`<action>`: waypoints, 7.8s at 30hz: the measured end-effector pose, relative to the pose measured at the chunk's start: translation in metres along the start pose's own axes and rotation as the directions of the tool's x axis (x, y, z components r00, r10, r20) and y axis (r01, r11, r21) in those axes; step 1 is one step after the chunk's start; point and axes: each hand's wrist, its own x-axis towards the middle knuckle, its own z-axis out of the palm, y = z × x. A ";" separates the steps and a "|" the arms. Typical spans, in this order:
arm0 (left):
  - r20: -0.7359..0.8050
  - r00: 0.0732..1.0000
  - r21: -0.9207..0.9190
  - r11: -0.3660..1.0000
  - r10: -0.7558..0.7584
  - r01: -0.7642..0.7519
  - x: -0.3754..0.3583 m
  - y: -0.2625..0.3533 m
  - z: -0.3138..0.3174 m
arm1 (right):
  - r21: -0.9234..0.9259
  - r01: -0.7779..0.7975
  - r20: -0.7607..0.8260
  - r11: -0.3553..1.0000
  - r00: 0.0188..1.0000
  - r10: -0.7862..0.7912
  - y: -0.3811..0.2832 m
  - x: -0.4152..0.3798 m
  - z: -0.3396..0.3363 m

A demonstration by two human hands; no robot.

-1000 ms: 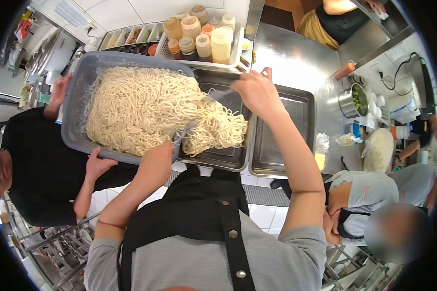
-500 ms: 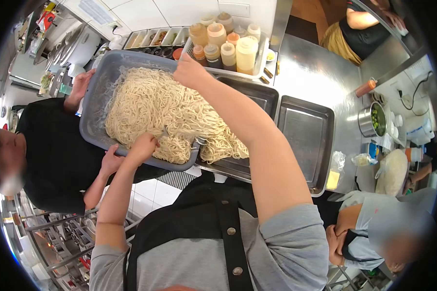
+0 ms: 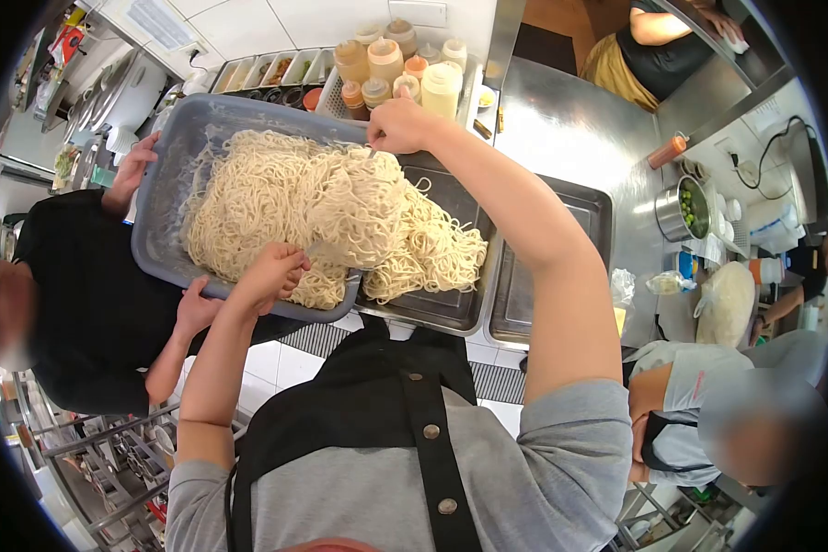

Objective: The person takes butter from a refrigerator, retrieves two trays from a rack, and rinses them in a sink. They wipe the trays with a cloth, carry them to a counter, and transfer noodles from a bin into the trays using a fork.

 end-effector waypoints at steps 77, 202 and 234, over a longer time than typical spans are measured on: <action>0.040 0.996 0.036 0.996 0.084 -0.086 -0.019 0.028 0.022 | 0.413 -0.166 0.059 0.896 0.986 0.156 0.031 -0.074 0.016; 0.167 0.872 0.541 0.696 0.461 -0.472 -0.033 0.035 0.066 | 0.232 -0.285 -0.025 0.930 0.954 0.298 -0.008 -0.179 -0.034; 0.212 0.857 0.891 0.268 0.470 -0.367 -0.032 -0.009 0.097 | -0.176 -0.462 -0.339 0.869 0.858 0.387 -0.056 -0.179 -0.014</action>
